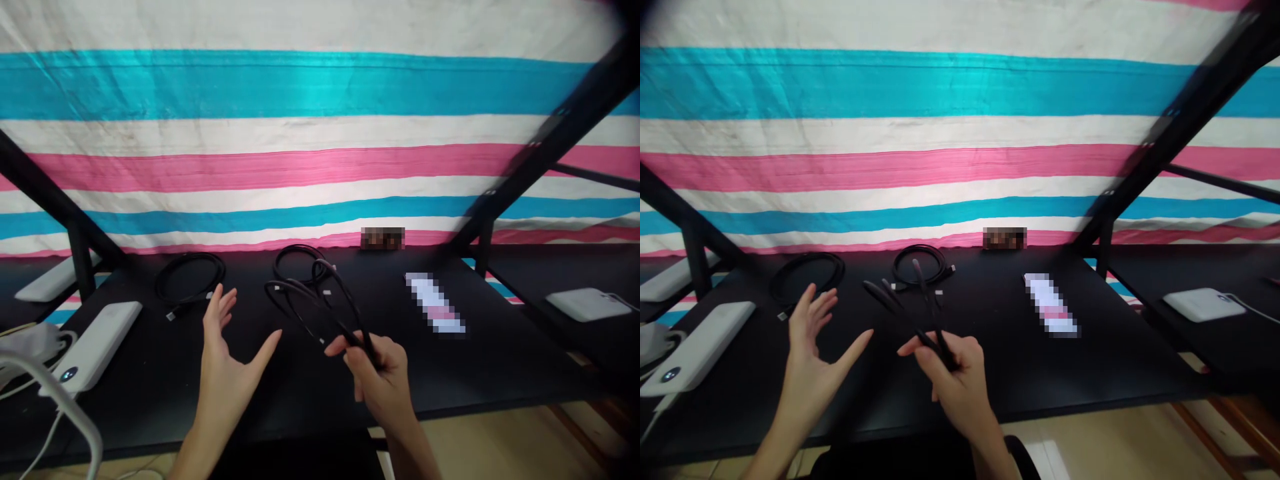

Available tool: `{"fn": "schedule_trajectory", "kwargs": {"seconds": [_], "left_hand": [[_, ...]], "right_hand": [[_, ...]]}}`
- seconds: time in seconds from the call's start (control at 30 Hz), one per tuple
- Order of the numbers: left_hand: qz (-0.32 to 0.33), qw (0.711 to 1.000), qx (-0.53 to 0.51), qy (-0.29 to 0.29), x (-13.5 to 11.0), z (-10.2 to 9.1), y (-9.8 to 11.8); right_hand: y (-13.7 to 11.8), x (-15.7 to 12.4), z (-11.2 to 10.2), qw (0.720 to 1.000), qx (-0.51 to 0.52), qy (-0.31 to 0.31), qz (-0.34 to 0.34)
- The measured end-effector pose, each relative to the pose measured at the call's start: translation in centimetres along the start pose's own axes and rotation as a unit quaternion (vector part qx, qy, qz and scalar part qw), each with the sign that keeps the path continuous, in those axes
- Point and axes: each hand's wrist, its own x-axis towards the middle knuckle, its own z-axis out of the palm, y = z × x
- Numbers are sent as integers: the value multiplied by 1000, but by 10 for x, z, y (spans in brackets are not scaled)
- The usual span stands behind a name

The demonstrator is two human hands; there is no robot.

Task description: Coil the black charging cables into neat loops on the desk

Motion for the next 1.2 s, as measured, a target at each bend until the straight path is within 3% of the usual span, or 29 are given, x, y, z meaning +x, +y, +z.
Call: {"fn": "schedule_trajectory", "kwargs": {"seconds": [0.1, 0.17, 0.3, 0.43, 0.57, 0.7, 0.83, 0.93, 1.07, 1.2], "left_hand": [[123, 992, 25, 23, 6, -5, 19], [141, 990, 7, 24, 11, -7, 29], [88, 992, -94, -17, 16, -9, 42], [-1, 983, -158, -96, 7, -7, 48], [-121, 969, -207, -64, -3, -3, 41], [-201, 939, -278, -33, -5, -1, 29], [-194, 938, -282, -48, -6, 0, 25], [-153, 956, -221, -114, -5, 0, 24], [-119, 972, -144, -143, -2, 0, 22], [-163, 931, -266, -192, -6, 1, 19]], "right_hand": [[-14, 1, 4, 993, -62, -55, -81], [-19, 0, 5, 987, -54, -83, -124], [-13, -3, 5, 983, -2, -94, -158], [-2, -3, 3, 985, 13, -38, -170], [-1, 0, 3, 990, -14, 53, -128], [-5, 2, 6, 994, -27, 71, -74], [-3, 3, 6, 994, -25, 77, -70], [10, -1, 3, 991, -16, 102, -80], [28, -8, -1, 988, 58, 108, -92], [25, -8, 1, 981, 123, 113, -99]]}}
